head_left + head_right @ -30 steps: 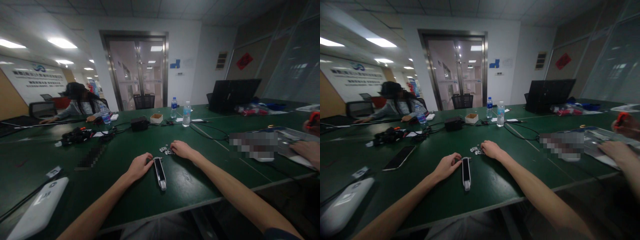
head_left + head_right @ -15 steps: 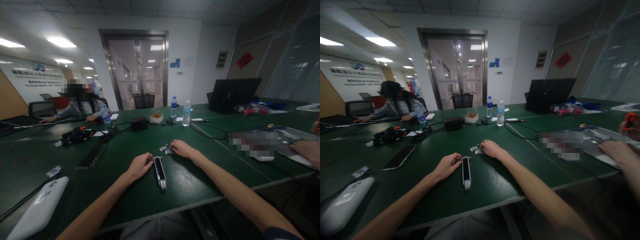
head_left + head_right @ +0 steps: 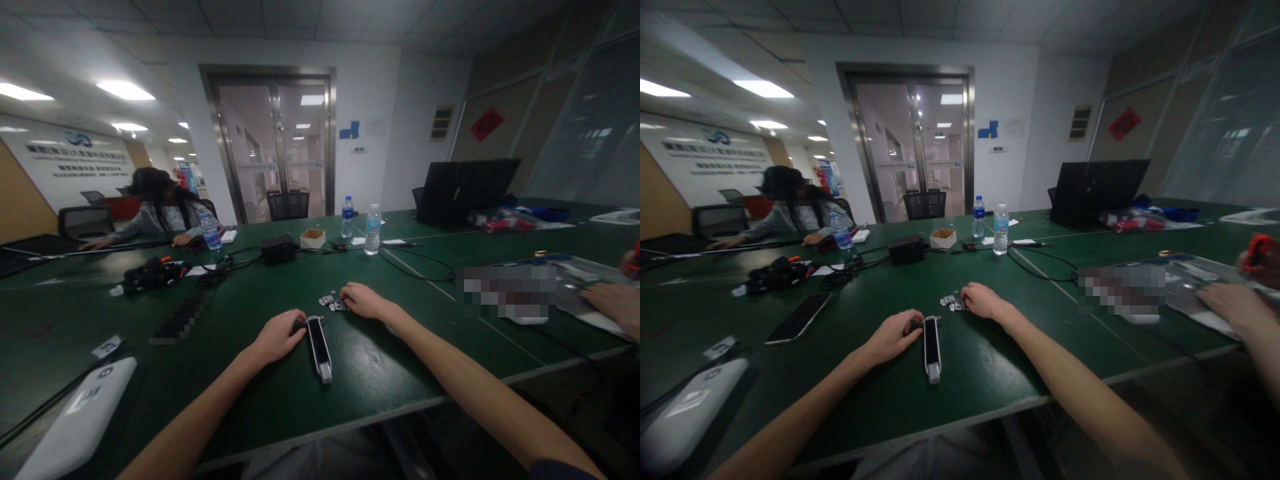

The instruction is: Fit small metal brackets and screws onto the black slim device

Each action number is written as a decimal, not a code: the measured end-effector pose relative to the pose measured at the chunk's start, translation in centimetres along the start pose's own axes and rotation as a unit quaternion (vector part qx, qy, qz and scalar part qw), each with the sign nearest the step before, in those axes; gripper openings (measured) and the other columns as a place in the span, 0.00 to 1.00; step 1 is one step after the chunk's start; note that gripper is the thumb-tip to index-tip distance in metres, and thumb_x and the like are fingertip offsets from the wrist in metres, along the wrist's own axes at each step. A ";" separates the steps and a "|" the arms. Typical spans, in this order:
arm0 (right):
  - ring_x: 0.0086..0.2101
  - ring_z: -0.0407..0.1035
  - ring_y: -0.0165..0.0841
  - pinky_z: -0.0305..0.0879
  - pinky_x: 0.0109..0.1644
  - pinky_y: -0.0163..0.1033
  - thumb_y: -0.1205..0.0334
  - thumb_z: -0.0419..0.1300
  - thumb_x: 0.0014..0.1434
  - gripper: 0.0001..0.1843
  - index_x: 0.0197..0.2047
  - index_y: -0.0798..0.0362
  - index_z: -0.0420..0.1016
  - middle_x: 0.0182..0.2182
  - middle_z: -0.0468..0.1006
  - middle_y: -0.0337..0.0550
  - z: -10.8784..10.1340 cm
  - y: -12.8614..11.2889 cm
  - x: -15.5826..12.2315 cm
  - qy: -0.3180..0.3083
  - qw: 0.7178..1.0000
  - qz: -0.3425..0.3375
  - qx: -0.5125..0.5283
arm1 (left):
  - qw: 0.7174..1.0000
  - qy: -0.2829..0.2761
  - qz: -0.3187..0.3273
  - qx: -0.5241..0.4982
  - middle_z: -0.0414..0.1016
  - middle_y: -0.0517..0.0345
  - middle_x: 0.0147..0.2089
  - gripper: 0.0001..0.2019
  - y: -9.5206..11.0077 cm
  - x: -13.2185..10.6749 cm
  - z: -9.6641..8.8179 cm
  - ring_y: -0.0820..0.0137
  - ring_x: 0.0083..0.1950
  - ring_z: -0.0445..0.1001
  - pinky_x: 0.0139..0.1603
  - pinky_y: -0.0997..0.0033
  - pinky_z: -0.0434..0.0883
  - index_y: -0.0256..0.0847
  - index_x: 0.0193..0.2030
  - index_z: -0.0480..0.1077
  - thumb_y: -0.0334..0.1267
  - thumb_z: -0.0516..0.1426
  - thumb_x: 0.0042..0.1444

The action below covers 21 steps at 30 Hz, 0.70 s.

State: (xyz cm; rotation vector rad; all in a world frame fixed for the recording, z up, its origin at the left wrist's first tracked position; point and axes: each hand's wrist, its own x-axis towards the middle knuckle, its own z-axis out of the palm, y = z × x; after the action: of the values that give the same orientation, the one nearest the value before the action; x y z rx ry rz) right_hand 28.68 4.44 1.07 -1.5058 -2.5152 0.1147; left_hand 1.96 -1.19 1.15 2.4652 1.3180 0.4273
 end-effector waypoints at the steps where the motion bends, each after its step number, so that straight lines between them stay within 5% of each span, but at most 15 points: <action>1: 0.42 0.69 0.34 0.60 0.43 0.33 0.68 0.52 0.60 0.12 0.43 0.53 0.75 0.42 0.74 0.47 0.0 0.0 0.0 0.001 1.000 0.000 0.001 | 1.000 0.000 0.004 0.000 0.72 0.54 0.45 0.13 0.0 0.0 0.0 0.65 0.41 0.71 0.42 0.67 0.68 0.42 0.50 0.67 0.41 0.52 0.60; 21: 0.41 0.68 0.35 0.60 0.42 0.34 0.66 0.54 0.60 0.09 0.42 0.55 0.73 0.41 0.73 0.49 0.5 0.3 0.1 -0.002 1.000 -0.011 0.001 | 0.999 -0.032 0.021 0.034 0.70 0.52 0.51 0.15 -0.1 -0.2 -0.2 0.63 0.49 0.71 0.49 0.64 0.69 0.42 0.53 0.64 0.41 0.51 0.61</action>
State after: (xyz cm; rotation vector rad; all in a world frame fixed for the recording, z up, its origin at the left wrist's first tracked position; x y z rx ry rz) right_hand 28.73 4.68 0.55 -1.4768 -2.5332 0.1162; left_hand 1.69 -1.25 1.28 2.5440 1.2788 0.3152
